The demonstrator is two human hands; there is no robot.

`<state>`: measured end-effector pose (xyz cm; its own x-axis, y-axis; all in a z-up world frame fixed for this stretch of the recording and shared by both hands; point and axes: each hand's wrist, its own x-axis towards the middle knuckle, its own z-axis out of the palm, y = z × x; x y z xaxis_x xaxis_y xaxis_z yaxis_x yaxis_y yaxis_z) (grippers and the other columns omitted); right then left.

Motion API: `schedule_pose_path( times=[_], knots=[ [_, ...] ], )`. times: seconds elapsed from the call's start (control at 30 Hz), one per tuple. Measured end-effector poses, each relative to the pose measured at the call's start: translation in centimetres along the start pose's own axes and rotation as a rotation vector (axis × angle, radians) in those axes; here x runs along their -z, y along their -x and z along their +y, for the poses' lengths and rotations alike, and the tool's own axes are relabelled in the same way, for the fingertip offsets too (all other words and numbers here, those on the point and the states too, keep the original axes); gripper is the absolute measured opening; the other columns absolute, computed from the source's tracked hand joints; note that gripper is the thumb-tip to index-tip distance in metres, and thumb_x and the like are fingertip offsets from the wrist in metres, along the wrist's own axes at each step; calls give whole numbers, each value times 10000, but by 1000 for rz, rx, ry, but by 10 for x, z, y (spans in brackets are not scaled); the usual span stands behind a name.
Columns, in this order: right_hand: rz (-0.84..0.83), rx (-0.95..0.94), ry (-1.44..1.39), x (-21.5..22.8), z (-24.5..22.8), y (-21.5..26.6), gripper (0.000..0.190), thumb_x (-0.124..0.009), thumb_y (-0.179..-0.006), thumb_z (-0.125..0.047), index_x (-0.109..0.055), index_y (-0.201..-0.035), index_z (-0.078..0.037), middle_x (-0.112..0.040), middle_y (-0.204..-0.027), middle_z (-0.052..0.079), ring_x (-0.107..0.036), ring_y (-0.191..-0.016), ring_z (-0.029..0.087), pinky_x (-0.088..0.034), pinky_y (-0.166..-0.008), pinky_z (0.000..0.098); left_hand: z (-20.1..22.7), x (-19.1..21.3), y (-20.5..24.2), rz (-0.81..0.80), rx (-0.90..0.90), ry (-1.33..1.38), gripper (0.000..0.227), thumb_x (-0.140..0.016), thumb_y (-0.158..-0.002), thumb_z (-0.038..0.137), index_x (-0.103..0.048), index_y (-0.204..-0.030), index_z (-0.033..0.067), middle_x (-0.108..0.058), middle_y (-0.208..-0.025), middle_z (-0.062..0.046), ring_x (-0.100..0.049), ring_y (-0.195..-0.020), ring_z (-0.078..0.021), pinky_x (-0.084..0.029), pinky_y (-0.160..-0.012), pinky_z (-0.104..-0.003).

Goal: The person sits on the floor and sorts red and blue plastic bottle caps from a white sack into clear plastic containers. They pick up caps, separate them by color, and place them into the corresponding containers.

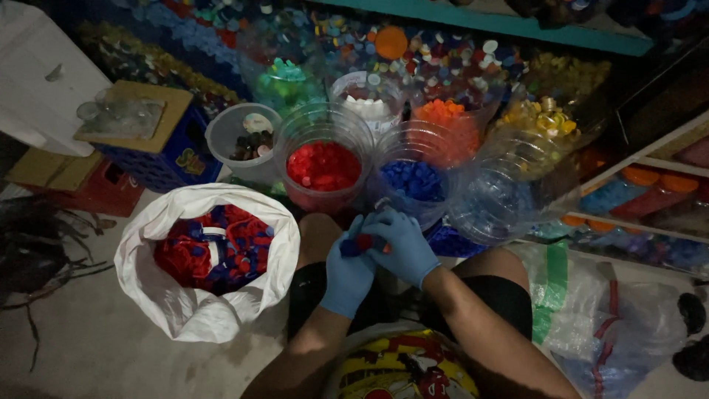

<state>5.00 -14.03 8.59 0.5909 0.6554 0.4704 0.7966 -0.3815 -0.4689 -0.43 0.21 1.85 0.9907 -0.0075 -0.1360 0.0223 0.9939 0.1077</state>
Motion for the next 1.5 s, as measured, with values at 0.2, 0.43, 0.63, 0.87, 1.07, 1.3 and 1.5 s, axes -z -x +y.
schedule_pose_path(
  times=[0.2, 0.43, 0.63, 0.87, 1.07, 1.3, 1.5],
  knots=[
    [-10, -92, 14, -12, -2, -4, 447, -834, -763, -175, -717, -1194, -195, -655, -1222, 102, -617, -1112, 378, -505, -928, 483, 13, -68, 6, 521, 2, -105, 291, -663, -981, 139, -695, -1253, 40, -679, -1266, -280, -645, -1017, -300, -502, -970, -494],
    [41, -62, -56, -1, -15, -19, 378, -805, -802, -206, -705, -1164, -173, -643, -1117, 116, -605, -1004, 438, -536, -842, 512, 26, -61, 3, 494, 140, -301, 513, -493, -1064, 163, -449, -1571, 98, -518, -1530, -240, -554, -1286, -325, -392, -1158, -474],
    [264, 48, 1, -7, 9, -52, 412, -840, -830, -194, -707, -1202, -77, -682, -1069, 150, -648, -957, 414, -570, -746, 492, 14, 12, -9, -30, 0, 176, 404, -388, -1067, 155, -489, -1444, 52, -652, -1198, -151, -629, -954, -257, -520, -871, -373],
    [87, -311, 162, -44, 68, -119, 436, -770, -830, -411, -730, -1212, -204, -723, -1152, 152, -657, -1132, 392, -543, -953, 486, 21, -37, 13, 219, -144, -275, 514, -527, -1038, 78, -423, -1541, 59, -421, -1588, -239, -423, -1440, -376, -370, -1184, -583],
    [-15, -370, 334, -67, 86, -146, 473, -702, -841, -544, -729, -1195, -232, -740, -1120, 87, -665, -1136, 318, -537, -942, 433, 27, -27, 8, 215, -140, -168, 550, -461, -1082, 158, -317, -1599, 42, -342, -1645, -227, -369, -1484, -394, -282, -1227, -592],
    [165, -270, 172, -66, 79, -128, 402, -769, -836, -399, -737, -1190, -213, -749, -992, 48, -678, -1017, 290, -531, -886, 427, 32, -21, 3, 290, -133, 98, 521, -454, -1085, 166, -364, -1583, 43, -383, -1632, -218, -367, -1486, -394, -283, -1226, -602],
    [113, 45, 52, -49, 38, -74, 432, -789, -852, -305, -695, -1249, -160, -708, -1138, 113, -620, -1086, 348, -490, -945, 436, 49, -54, 11, 311, -10, -382, 492, -400, -1079, 53, -408, -1570, 14, -453, -1579, -248, -454, -1417, -342, -319, -1234, -520]
  ],
)
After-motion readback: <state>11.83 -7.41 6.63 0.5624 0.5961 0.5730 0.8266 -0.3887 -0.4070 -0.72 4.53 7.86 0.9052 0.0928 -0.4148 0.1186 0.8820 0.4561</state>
